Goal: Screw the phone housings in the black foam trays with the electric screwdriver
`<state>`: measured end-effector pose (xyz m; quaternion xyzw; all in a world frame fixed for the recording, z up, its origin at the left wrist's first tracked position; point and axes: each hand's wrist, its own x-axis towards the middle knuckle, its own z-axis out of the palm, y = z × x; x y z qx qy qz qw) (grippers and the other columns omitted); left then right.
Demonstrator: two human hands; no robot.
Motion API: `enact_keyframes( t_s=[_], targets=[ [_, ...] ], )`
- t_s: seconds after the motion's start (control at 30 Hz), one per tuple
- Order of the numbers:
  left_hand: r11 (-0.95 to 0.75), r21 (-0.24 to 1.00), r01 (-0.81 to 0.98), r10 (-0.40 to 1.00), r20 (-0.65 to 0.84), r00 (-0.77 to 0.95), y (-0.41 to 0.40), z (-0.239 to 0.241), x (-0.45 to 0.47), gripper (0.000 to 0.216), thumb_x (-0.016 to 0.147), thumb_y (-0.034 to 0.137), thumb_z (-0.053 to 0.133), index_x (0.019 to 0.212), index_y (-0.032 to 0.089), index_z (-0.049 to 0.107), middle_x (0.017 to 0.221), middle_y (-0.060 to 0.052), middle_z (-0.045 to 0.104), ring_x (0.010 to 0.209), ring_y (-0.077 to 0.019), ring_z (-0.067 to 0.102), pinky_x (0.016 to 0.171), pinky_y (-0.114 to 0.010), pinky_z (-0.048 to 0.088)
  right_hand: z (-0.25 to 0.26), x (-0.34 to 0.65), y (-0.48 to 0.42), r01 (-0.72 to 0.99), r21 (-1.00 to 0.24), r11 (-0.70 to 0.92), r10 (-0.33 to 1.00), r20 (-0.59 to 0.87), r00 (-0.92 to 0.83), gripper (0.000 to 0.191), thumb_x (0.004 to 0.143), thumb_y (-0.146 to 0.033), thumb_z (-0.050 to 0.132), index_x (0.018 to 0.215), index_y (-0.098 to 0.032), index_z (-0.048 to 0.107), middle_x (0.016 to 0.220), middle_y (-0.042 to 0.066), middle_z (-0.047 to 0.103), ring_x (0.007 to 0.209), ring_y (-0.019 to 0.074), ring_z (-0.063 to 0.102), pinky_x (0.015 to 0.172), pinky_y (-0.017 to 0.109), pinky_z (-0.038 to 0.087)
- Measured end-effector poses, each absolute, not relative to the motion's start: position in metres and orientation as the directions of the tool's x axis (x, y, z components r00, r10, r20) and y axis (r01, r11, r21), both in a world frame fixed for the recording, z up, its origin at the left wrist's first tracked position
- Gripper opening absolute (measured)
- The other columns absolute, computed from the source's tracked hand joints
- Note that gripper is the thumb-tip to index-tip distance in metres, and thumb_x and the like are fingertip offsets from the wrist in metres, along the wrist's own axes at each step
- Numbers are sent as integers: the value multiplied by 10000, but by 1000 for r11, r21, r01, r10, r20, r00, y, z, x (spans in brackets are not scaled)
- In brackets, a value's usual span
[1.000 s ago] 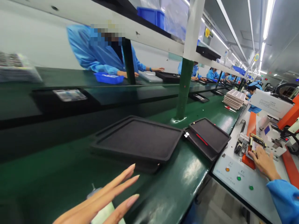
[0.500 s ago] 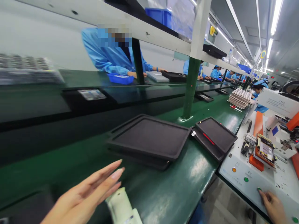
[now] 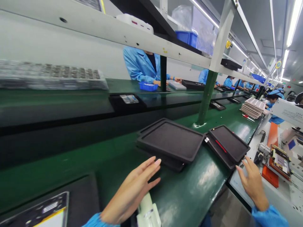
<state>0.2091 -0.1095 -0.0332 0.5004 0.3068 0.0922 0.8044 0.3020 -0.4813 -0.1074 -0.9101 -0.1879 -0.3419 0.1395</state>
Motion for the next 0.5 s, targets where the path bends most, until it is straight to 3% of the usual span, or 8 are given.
enact_keyframes(
  t_s=[0.1,0.2,0.27,0.33,0.5],
  targets=[
    [520,837,169,425,-425,799,-117,-32,211,281,852,228,649,1127,216,594,1369,-107,531,1314,-268,450,1083,-549,360,-99,337,-445,415,1,-910,342,570,747,379,907,-373,484,1133,-97,615,1277,221,577,1223,354,511,1018,567,385],
    [518,842,153,414,-403,816,-118,-33,208,316,814,266,699,1115,231,607,1367,-108,525,1327,-285,429,1071,-544,370,-89,355,-442,422,29,-906,370,540,756,248,868,-216,444,931,-120,664,1024,189,691,1006,304,639,934,486,473],
    [523,840,144,407,-394,824,-115,-36,208,351,789,283,725,1115,236,605,1365,-111,523,1321,-292,431,1059,-542,373,-74,358,-446,433,16,-901,359,585,727,277,876,-190,389,894,-131,660,961,173,700,897,273,665,849,432,521],
    [535,834,133,408,-393,824,-112,-39,210,386,757,298,756,1104,227,600,1362,-119,518,1300,-291,447,1039,-534,382,-55,357,-443,457,-2,-889,345,651,675,313,911,-220,359,1001,-124,642,1036,175,688,934,269,662,839,422,532],
    [586,796,153,348,-417,840,-111,-46,225,538,536,486,863,922,200,620,1166,-99,573,1022,-272,563,778,-403,494,-34,347,-365,773,10,-634,353,893,278,329,912,-169,460,1221,-117,561,1252,170,607,1221,258,534,1040,451,436]
  ],
)
